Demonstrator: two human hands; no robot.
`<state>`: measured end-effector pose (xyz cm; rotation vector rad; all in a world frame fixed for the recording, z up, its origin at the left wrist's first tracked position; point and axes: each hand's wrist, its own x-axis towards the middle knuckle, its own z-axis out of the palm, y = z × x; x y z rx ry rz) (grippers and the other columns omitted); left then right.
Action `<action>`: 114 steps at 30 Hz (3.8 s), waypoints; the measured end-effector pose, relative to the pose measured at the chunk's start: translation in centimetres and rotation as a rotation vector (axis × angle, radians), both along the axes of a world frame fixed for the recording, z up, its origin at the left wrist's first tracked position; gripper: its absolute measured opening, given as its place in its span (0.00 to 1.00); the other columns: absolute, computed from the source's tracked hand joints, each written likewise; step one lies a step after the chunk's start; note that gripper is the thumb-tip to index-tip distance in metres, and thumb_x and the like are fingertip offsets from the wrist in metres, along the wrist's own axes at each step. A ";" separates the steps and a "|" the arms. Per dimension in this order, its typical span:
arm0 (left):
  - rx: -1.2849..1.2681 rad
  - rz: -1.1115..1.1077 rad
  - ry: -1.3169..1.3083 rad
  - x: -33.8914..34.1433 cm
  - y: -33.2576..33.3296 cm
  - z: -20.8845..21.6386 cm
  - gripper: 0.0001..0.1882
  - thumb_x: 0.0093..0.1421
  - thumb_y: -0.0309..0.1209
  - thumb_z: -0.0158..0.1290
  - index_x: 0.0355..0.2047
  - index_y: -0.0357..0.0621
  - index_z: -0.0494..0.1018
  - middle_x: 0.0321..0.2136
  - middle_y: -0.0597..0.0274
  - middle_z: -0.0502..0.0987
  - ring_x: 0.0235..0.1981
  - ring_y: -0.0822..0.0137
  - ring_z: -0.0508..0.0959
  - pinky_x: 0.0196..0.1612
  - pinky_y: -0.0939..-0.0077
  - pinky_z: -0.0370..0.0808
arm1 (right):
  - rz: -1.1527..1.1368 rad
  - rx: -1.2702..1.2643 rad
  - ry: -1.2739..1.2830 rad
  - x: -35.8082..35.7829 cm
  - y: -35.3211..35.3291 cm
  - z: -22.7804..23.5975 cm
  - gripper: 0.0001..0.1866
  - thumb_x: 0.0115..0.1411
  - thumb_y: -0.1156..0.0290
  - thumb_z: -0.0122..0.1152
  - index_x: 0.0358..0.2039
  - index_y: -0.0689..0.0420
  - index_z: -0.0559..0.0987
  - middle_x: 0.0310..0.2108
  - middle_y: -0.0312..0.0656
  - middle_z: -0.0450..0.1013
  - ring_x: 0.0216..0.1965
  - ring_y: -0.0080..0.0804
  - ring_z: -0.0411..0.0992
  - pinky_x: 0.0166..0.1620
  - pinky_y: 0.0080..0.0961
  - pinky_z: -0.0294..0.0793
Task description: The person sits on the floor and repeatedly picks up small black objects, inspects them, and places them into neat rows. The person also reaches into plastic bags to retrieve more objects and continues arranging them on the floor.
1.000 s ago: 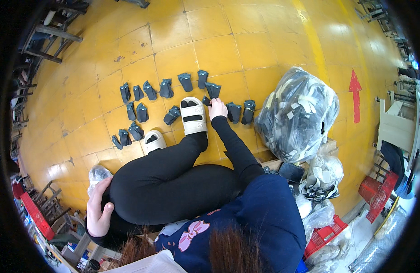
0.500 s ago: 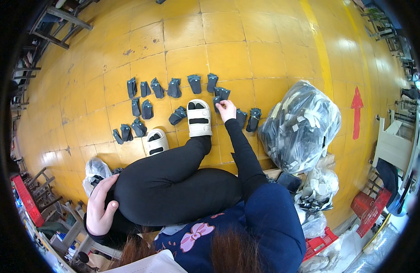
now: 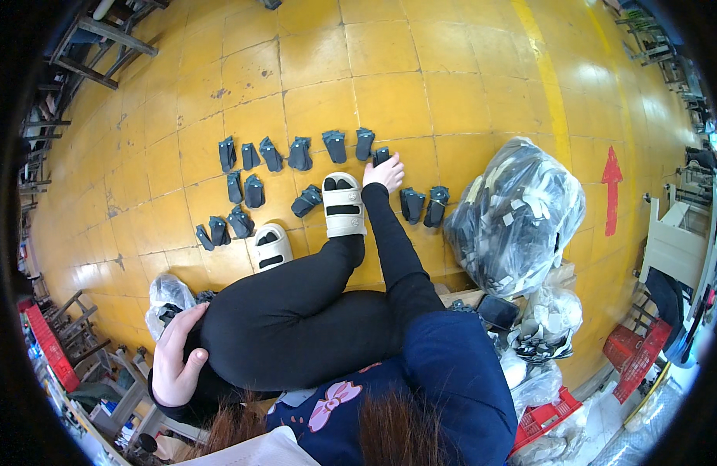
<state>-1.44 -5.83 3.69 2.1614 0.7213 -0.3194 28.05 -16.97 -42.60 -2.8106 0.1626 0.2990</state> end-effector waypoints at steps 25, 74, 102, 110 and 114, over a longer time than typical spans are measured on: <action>0.021 -0.015 0.057 0.2 -0.1 0.0 0.28 0.60 0.41 0.48 0.51 0.29 0.64 0.48 0.41 0.70 0.50 0.45 0.70 0.55 0.62 0.64 | 0.092 0.163 0.132 0.8 5.9 -2.0 0.39 0.55 0.55 0.58 0.63 0.53 0.54 0.57 0.49 0.56 0.53 0.49 0.60 0.52 0.43 0.65; -0.828 0.655 -0.275 8.0 0.0 -3.9 0.17 0.64 0.40 0.43 0.43 0.37 0.64 0.24 0.65 0.64 0.27 0.74 0.63 0.31 0.81 0.62 | 0.630 0.332 0.271 -6.4 -22.4 27.5 0.13 0.58 0.65 0.52 0.39 0.60 0.74 0.36 0.49 0.73 0.38 0.45 0.73 0.42 0.34 0.73; -0.669 0.536 -0.245 8.0 -0.7 -2.9 0.22 0.56 0.44 0.51 0.41 0.36 0.65 0.25 0.59 0.69 0.27 0.71 0.67 0.32 0.79 0.64 | 1.143 0.189 1.704 -22.4 -41.6 17.0 0.19 0.49 0.52 0.62 0.31 0.56 0.79 0.27 0.41 0.77 0.31 0.38 0.75 0.33 0.33 0.74; -0.707 0.564 -0.256 7.7 -0.9 -2.2 0.20 0.56 0.40 0.52 0.40 0.35 0.67 0.26 0.60 0.71 0.29 0.70 0.69 0.35 0.78 0.66 | 1.164 0.134 1.762 -21.6 -41.9 16.8 0.18 0.49 0.54 0.63 0.32 0.57 0.80 0.27 0.39 0.77 0.30 0.35 0.75 0.33 0.31 0.74; -0.733 0.533 -0.265 8.1 -0.9 -1.9 0.19 0.56 0.39 0.52 0.40 0.35 0.67 0.27 0.60 0.72 0.30 0.69 0.70 0.36 0.78 0.67 | 1.169 0.093 1.799 -21.3 -42.5 17.0 0.18 0.48 0.55 0.64 0.33 0.57 0.80 0.27 0.38 0.77 0.30 0.33 0.75 0.33 0.30 0.74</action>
